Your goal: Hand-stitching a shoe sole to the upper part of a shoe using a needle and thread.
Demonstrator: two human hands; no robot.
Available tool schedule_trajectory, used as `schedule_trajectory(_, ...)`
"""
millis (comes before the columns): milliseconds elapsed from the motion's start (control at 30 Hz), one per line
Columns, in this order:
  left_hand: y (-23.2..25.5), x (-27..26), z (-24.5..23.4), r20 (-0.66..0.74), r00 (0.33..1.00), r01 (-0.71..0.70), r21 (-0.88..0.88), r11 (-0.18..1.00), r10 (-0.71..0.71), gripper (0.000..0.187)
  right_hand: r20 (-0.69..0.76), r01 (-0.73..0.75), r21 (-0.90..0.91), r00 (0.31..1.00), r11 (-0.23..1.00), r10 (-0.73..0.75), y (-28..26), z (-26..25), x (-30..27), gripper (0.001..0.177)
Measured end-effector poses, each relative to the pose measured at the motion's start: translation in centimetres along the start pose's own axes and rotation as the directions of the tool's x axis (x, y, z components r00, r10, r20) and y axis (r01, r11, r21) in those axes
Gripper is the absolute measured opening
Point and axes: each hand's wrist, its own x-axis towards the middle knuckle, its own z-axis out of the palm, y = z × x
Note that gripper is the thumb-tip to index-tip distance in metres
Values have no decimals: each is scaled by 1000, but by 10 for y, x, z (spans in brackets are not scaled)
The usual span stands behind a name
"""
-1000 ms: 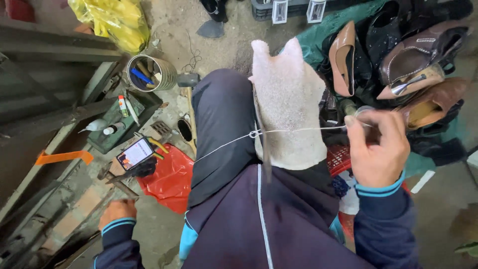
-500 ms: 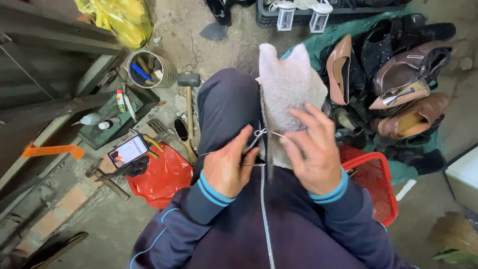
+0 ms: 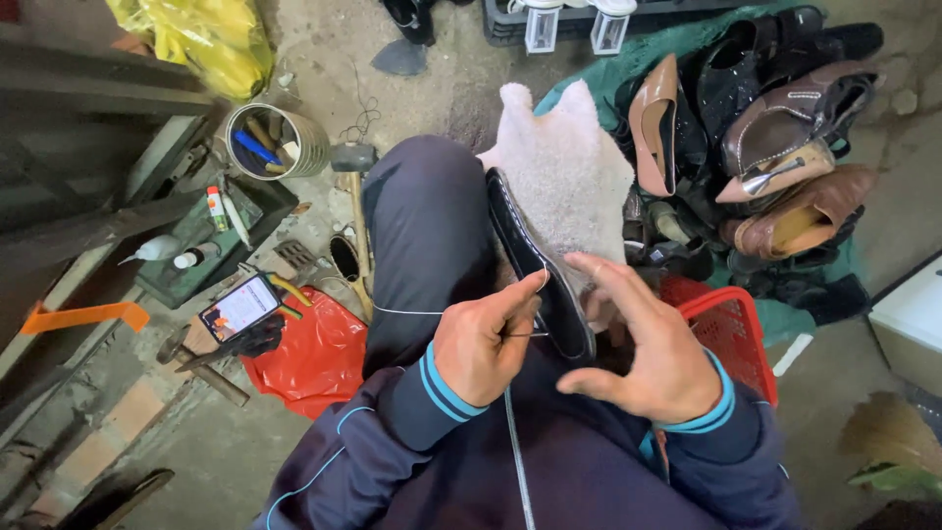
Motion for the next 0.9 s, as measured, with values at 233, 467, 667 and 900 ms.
schedule_trajectory(233, -1, 3, 10, 39, 999, 5, -39, 999, -3, 32, -124, 16, -467, 989, 884, -84, 23, 18, -10, 75)
schedule_trajectory(467, -10, 1, 17, 21, 1000, 6, -1, 1000, -6, 34, -329, 31, -356, 931, 934, -157, 47, 36, -19, 50)
schedule_trajectory(667, -1, 6, 2, 33, 996, -90, 254, 963, 85, 46, -311, -179, -15, 936, 984, 166, 9, 20, -5, 24)
schedule_trajectory(900, 8, -1, -21, 18, 989, -147, 252, 957, 147, 36, -333, -176, 155, 917, 972, 219, 2, 16, 0, 27)
